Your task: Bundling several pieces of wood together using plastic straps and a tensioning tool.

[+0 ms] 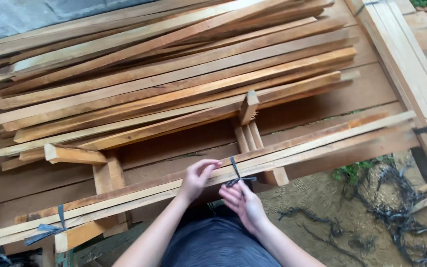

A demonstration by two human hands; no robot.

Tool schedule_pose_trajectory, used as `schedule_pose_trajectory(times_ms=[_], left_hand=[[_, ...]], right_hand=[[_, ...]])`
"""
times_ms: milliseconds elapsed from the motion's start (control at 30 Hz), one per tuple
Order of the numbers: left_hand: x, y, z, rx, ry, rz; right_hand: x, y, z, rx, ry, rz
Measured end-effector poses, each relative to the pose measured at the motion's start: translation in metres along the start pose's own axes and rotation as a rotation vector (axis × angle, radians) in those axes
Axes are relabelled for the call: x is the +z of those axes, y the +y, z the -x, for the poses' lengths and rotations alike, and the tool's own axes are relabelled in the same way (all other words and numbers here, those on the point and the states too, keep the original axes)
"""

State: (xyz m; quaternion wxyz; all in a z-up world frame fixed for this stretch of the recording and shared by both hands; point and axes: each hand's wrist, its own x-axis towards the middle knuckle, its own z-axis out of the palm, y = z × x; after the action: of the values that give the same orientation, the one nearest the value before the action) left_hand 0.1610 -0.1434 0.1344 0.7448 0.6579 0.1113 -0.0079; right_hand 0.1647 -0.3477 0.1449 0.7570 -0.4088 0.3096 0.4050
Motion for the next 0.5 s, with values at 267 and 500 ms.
schedule_pose_trajectory(times_ms=[267,500], left_hand=[[-0.093,-0.052,0.123,-0.297,0.401,0.577],[-0.136,-0.018,0.163,-0.570,0.749,0.777]], right_hand=[[0.111,0.000,0.009,-0.519,-0.448,0.990],[0.237,0.052,-0.111,-0.451,-0.749,1.950]])
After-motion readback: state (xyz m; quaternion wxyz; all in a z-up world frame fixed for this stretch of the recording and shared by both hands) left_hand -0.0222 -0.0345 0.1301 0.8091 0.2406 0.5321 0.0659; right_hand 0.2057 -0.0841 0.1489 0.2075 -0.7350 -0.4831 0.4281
